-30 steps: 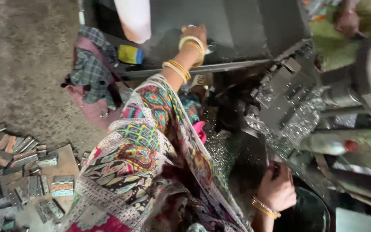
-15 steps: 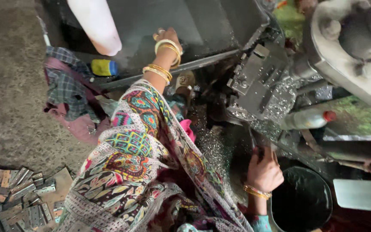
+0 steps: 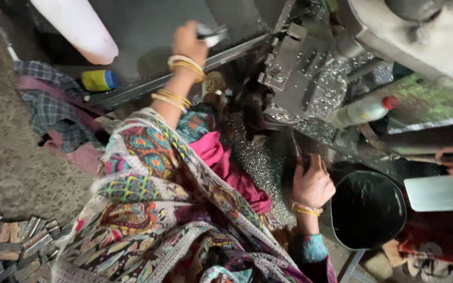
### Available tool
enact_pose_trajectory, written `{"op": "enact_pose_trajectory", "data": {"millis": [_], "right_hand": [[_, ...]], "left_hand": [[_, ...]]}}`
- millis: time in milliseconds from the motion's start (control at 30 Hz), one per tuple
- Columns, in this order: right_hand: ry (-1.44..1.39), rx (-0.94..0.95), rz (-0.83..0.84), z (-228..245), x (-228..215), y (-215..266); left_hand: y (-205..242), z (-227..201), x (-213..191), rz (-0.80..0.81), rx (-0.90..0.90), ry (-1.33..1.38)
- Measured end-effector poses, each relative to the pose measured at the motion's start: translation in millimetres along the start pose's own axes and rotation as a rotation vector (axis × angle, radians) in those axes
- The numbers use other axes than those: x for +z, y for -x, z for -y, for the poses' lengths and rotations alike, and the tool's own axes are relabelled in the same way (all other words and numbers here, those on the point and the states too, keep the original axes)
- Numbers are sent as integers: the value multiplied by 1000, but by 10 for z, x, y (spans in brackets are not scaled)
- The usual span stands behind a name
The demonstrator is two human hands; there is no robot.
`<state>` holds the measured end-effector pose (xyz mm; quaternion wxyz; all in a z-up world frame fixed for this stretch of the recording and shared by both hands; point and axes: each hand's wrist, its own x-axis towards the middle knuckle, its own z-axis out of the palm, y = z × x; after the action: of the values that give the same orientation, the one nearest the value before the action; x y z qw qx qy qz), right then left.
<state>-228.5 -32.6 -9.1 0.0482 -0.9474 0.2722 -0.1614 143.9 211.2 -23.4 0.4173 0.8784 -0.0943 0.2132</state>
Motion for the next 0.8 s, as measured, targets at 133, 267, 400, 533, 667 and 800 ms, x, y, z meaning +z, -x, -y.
{"op": "enact_pose_trajectory", "data": {"millis": [133,267,400,533,667,800], "right_hand": [[-26,30,3,16,-17,-14],[-45,45,36,23,-20,-6],[-47,52,144,-29,17,-29],[-18,8,275,-81,72,-75],[-6,-40,283,-114,141,-94],[22,-16,318,-203,263,-18]], "left_hand": [[621,-1127,381,347,385,-242],[1302,-1760,644,215,875,-370],[1360,-1821,753,892,352,-403],[1237,-1799,865,684,513,-564],[1111,-1879,1002,642,461,-553],[1075,-1898,996,789,391,-609]]}}
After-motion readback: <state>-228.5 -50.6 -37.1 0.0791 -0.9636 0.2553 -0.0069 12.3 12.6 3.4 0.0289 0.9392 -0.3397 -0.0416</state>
